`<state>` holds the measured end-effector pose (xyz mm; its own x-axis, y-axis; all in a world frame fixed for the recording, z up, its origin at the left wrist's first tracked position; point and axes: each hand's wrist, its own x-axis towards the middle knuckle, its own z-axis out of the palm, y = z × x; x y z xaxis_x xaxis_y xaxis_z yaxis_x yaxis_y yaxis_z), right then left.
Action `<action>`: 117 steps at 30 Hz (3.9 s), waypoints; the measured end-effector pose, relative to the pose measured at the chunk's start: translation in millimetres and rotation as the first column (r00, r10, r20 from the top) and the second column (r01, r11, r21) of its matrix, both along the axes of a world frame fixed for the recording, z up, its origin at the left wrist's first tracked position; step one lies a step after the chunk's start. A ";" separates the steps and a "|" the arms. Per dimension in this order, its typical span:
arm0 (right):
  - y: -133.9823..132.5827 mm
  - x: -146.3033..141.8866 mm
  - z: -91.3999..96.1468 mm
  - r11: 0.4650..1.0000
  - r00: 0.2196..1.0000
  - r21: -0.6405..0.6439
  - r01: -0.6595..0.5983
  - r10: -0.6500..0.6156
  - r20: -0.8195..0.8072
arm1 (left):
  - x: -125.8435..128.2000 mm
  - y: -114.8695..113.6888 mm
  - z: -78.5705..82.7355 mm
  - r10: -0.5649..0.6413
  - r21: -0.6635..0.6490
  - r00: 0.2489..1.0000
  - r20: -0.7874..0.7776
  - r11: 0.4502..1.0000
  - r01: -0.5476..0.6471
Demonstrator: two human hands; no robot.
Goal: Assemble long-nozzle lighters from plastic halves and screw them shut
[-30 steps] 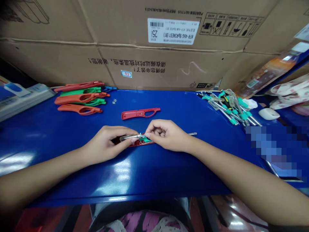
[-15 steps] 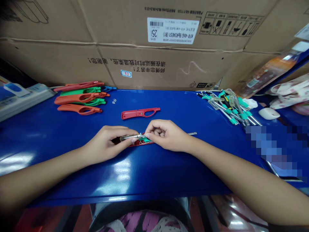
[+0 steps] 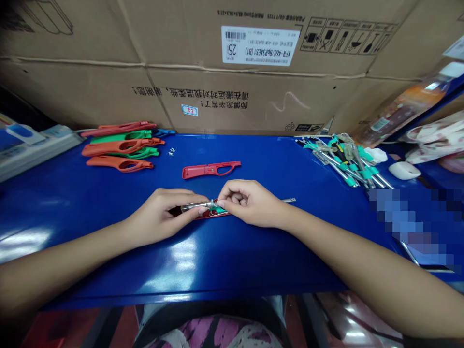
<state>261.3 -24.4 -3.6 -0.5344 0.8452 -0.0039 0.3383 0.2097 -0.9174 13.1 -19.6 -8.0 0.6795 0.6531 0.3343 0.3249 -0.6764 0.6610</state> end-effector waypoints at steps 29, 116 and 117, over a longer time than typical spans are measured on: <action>-0.5 -3.5 -2.8 0.992 0.994 0.087 0.094 -0.089 -0.066 | 1.2 -1.3 -2.0 0.050 -0.013 0.998 0.032 0.999 -0.050; -2.8 -2.3 1.9 0.984 0.998 0.167 0.054 -0.049 -0.033 | 2.4 -2.7 3.0 0.100 0.041 0.991 0.086 0.994 -0.103; -2.6 -1.9 1.8 0.984 0.999 0.172 0.048 -0.043 -0.033 | 2.0 -2.3 3.0 0.101 0.039 0.991 0.090 0.994 -0.105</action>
<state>259.4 -27.0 -1.8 -0.4932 0.8553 0.1589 0.3251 0.3507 -0.8783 15.0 -22.0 -5.0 0.5765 0.7014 0.4192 0.3363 -0.6713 0.6605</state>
